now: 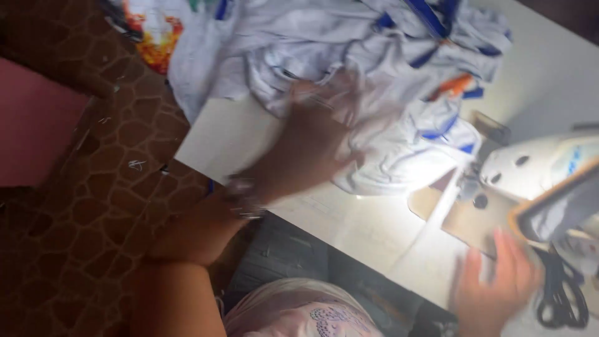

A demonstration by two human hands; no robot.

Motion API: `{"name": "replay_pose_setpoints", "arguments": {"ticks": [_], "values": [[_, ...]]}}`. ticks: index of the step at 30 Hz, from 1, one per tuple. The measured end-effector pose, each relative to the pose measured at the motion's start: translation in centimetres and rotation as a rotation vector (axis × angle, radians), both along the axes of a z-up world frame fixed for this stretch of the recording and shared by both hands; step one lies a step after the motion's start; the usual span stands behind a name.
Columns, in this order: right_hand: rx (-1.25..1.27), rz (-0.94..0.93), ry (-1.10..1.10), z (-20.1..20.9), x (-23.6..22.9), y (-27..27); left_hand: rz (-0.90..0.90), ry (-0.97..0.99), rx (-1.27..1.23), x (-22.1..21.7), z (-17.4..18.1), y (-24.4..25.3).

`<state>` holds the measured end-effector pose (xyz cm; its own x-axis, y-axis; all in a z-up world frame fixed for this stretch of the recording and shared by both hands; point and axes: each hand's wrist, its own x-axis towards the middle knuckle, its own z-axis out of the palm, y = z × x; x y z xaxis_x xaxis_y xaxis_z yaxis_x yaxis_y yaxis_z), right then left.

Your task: Sewing decorative fabric strips onto a garment using an industrial sewing machine.

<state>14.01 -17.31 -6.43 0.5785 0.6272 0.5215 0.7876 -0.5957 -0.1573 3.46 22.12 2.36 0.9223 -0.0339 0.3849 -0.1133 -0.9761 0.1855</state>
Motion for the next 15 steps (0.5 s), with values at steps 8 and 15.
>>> {"name": "replay_pose_setpoints", "arguments": {"ticks": [8, 15], "values": [[0.065, -0.166, -0.093, 0.8, -6.6, 2.0, 0.933, -0.106, -0.439, -16.2, -19.5, 28.7], [0.039, -0.293, -0.017, -0.8, -6.8, 1.9, 1.001, -0.124, -0.597, -10.1, -44.4, 30.9]]}}
